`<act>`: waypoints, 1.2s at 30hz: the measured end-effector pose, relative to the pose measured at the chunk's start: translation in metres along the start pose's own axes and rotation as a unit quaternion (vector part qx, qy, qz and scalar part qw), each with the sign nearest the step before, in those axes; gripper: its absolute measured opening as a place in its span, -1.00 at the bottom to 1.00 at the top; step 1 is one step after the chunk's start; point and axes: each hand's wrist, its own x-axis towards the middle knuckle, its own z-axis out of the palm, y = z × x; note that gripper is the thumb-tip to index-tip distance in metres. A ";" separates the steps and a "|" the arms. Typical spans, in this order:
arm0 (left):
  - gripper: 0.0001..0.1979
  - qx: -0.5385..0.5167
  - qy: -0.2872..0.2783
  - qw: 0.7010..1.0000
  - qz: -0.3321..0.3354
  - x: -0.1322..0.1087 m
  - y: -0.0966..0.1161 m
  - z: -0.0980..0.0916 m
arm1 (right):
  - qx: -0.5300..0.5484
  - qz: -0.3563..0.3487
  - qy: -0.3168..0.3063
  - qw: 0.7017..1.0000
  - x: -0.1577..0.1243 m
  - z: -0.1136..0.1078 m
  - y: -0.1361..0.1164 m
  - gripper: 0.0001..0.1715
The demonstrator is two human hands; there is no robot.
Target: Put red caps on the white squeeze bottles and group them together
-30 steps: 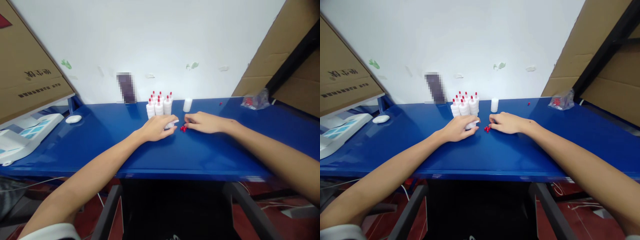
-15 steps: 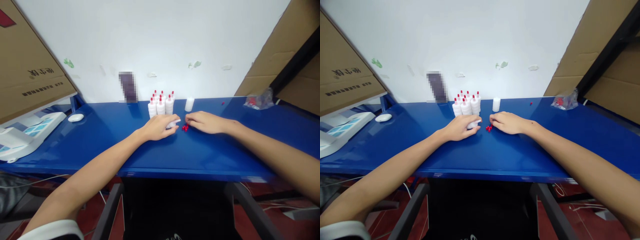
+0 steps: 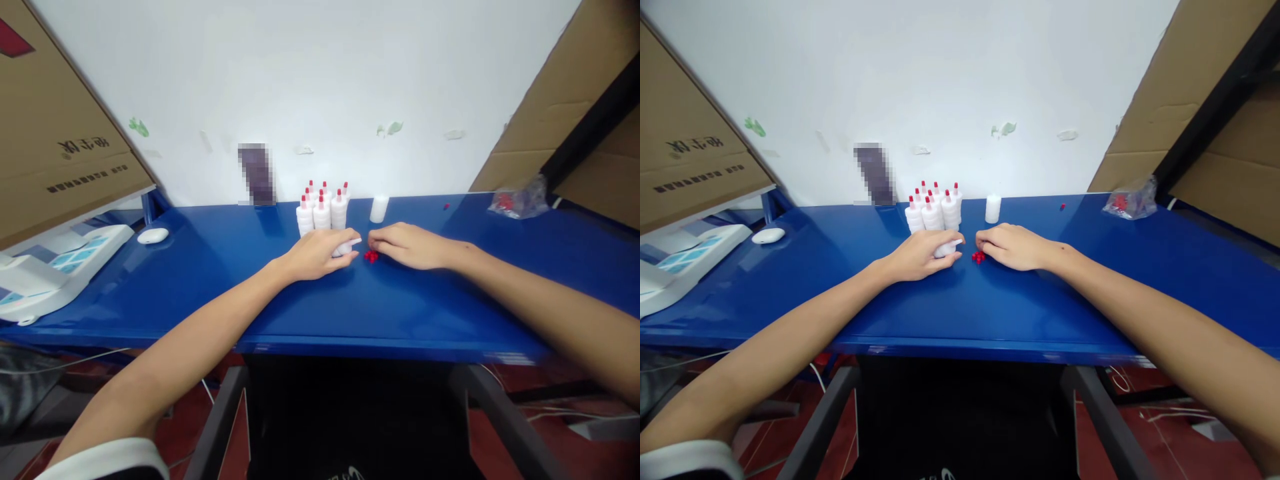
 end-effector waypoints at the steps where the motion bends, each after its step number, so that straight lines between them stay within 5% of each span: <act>1: -0.65 -0.009 0.000 1.000 0.000 0.000 0.000 0.000 | -0.015 0.008 0.030 0.999 -0.001 -0.001 -0.002 -0.70; 6: -0.54 -0.034 -0.010 0.999 -0.007 0.003 0.003 0.002 | 0.039 -0.022 0.170 0.985 -0.007 -0.003 -0.022 -0.66; 13: -0.40 -0.074 -0.011 0.997 -0.023 0.006 0.007 0.008 | 0.047 -0.064 0.129 0.988 -0.007 0.000 -0.036 -0.73; 15: -0.32 -0.092 0.011 0.995 -0.035 0.005 0.006 0.007 | 0.033 -0.031 0.132 0.990 -0.006 -0.003 -0.032 -0.68; 20: -0.63 -0.138 0.023 0.989 -0.057 0.002 0.002 0.003 | -0.041 0.131 0.186 0.973 -0.002 -0.013 -0.001 -0.63; 26: -0.74 -0.185 0.020 0.981 -0.059 0.003 0.000 0.005 | -0.077 0.296 0.168 0.937 0.002 -0.010 0.052 -0.57; 36: -0.67 -0.170 0.010 0.985 -0.041 0.006 0.001 0.005 | -0.055 0.273 0.137 0.951 0.005 -0.002 0.061 -0.56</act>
